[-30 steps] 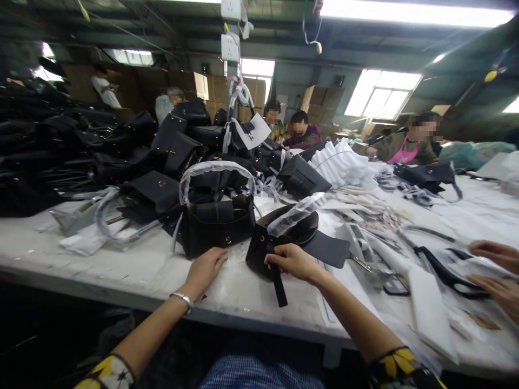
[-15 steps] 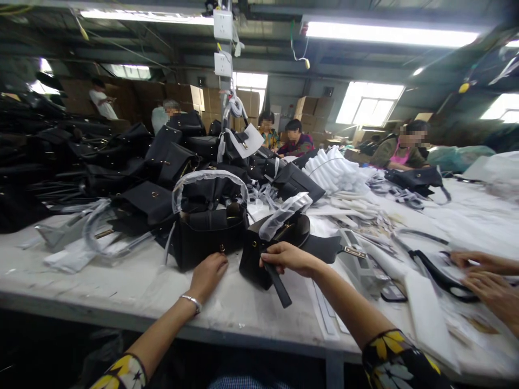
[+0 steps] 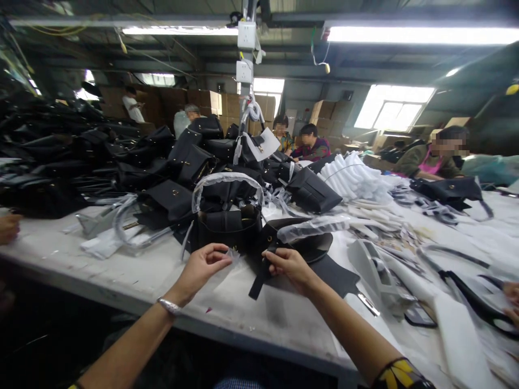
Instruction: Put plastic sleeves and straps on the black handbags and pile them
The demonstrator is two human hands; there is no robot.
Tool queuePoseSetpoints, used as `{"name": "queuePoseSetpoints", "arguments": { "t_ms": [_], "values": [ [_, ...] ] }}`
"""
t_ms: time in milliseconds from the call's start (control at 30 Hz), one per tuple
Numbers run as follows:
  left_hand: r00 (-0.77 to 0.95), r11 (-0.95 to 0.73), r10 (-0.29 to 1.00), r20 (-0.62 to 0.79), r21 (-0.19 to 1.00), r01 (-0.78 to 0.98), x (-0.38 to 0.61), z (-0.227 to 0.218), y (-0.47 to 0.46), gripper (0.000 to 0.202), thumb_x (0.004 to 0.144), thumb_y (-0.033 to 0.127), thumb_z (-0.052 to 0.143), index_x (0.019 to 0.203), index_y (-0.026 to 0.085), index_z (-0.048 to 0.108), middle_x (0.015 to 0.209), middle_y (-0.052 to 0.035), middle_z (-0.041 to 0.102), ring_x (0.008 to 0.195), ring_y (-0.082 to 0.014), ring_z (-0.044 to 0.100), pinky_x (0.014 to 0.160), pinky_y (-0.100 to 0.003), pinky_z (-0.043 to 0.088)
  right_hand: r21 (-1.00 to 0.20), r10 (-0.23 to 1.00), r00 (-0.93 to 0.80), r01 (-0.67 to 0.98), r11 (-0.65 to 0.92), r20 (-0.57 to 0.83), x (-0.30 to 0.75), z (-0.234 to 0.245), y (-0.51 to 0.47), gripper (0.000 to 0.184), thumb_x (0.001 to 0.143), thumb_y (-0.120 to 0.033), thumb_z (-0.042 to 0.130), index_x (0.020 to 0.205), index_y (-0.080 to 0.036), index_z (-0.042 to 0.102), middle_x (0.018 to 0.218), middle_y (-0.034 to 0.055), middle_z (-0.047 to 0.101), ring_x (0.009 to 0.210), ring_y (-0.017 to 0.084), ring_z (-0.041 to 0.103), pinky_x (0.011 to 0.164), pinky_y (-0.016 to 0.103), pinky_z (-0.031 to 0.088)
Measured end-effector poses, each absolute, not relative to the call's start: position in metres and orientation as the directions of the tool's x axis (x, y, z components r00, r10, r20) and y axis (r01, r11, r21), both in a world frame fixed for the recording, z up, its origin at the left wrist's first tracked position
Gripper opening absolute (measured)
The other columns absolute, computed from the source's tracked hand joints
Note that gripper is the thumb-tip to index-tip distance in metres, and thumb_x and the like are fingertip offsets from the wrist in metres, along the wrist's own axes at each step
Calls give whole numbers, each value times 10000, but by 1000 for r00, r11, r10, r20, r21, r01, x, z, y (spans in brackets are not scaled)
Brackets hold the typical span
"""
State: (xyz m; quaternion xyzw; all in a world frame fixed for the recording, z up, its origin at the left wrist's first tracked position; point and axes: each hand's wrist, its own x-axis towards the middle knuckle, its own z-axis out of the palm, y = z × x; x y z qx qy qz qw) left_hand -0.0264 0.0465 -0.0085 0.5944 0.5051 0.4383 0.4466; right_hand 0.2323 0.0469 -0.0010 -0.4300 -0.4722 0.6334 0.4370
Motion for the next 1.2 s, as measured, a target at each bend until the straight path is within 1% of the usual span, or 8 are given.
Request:
{"name": "queuePoseSetpoints", "arguments": {
  "t_ms": [167, 333, 533, 800, 933, 1033, 1133, 1200],
  "values": [
    [130, -81, 990, 44, 952, 294, -33, -21, 34, 383, 720, 332, 755, 1051, 172, 648, 828, -30, 753, 797, -199, 711, 775, -306, 539, -943, 980, -143, -283, -173, -137, 216, -5, 47, 445, 656, -468, 830, 915, -116, 746, 652, 1, 620, 586, 83, 563, 614, 221, 495],
    [172, -26, 985, -26, 956, 294, -30, -28, 26, 391, 712, 325, 751, 1061, 178, 655, 820, -27, 763, 787, -205, 720, 740, -300, 551, -944, 995, -7, -316, -100, -103, 207, -8, 49, 456, 645, -455, 838, 943, -121, 754, 644, -4, 638, 595, 86, 578, 660, 229, 518],
    [169, 10, 984, -62, 956, 292, -24, -21, 22, 384, 691, 303, 749, 1043, 167, 679, 802, -30, 768, 765, -204, 723, 723, -298, 553, -971, 997, 58, -236, -39, -54, 208, -10, 50, 458, 670, -475, 811, 976, -138, 762, 652, 7, 669, 608, 109, 609, 687, 257, 537],
    [195, 101, 971, -140, 975, 200, -14, -17, 21, 425, 695, 300, 746, 1082, 142, 671, 855, -75, 783, 820, -239, 731, 723, -331, 562, -992, 999, 26, -122, -36, -39, 210, -20, 44, 499, 705, -532, 763, 992, -124, 757, 684, 32, 671, 644, 147, 619, 717, 306, 548],
    [230, 109, 964, -134, 987, 117, 4, -25, 21, 419, 711, 319, 752, 1081, 136, 677, 888, -90, 787, 852, -246, 733, 777, -344, 560, -999, 998, 37, -3, -54, -54, 208, -30, 31, 422, 741, -554, 718, 810, -140, 754, 755, 51, 682, 710, 157, 595, 703, 278, 485],
    [236, 103, 964, -122, 990, 94, 24, -31, 20, 388, 726, 332, 747, 1055, 136, 683, 915, -99, 786, 896, -254, 731, 796, -335, 558, -997, 996, 62, 32, -64, -62, 207, -41, 16, 426, 741, -589, 694, 672, -170, 701, 751, 45, 666, 686, 152, 543, 653, 271, 439],
    [253, 52, 964, -84, 990, 130, 42, -34, 20, 361, 768, 363, 710, 1043, 131, 674, 941, -108, 783, 895, -252, 734, 788, -329, 562, -996, 991, 99, -15, -91, -92, 207, -55, 1, 493, 746, -674, 633, 635, -195, 652, 651, 17, 599, 639, 147, 513, 651, 274, 441],
    [269, 3, 962, -50, 985, 171, 51, -35, 21, 334, 789, 386, 687, 1006, 132, 681, 940, -108, 781, 899, -250, 733, 793, -327, 562, -980, 978, 126, -134, -147, -165, 209, -66, -9, 544, 747, -731, 585, 661, -196, 634, 643, 16, 585, 645, 151, 540, 671, 279, 465]
  ]
}}
